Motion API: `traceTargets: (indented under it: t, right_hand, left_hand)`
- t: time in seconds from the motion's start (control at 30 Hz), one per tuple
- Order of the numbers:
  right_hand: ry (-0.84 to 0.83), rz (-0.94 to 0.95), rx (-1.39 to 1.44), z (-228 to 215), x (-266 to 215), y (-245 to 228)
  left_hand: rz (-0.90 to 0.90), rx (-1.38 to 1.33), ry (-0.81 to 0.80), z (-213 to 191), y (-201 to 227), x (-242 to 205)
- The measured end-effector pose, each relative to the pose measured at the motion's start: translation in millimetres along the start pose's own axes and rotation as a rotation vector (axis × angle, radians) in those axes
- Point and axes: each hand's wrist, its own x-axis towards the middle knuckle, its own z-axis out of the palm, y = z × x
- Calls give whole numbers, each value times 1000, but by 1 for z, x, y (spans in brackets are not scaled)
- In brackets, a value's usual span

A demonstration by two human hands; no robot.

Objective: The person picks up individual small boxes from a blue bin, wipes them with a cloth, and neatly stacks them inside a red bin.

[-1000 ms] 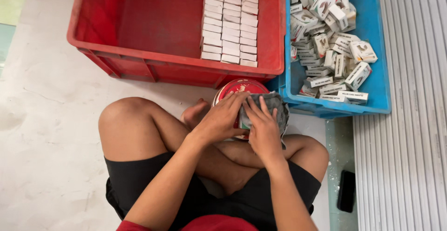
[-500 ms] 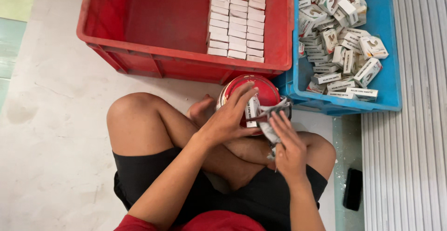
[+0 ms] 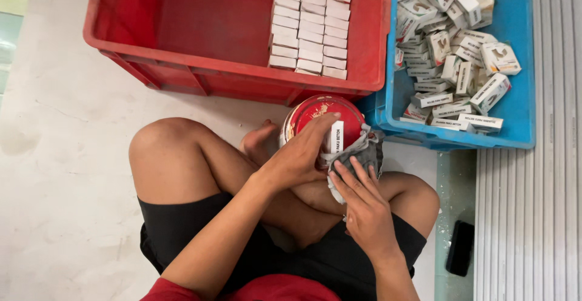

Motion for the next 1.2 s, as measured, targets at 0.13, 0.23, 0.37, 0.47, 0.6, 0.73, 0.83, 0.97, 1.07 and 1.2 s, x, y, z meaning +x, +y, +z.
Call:
traceTargets:
  t: [0.13,0.23,0.37,0.47,0.6,0.73,0.83,0.97,1.07,1.2]
  right_hand:
    - [4,53,9,2,11,0]
    - [10,78,12,4,22,2]
    - [22,157,55,5,41,10]
    - [58,203,80,14,56,30]
    - [73,226,178,6,80,38]
    - [87,245,211,5,86,42]
    - [114,316,326,6,83,51]
    - [175,447,459,-3,72,59]
    - [221,439,480,-10,46,63]
    - [226,319,340,-13,12,53]
  left_hand:
    - [-89,-55,-13,-4,-3,6]
    - [-111,-48,-32,-8,-3,10]
    - [-97,-38,-35,-4,-6,10]
    - [-90,-7,-34,-6,-2,14]
    - [-156,-30,-36,-11,1,16]
    - [-149,-6,-48,-8,0,14]
    - [-143,35,-46,-4,1,12]
    - [-66,150,-43,-2,3,6]
    - [-40,245,-52,-3,2,-1]
    - [-28,389,-65,-6,4,-4]
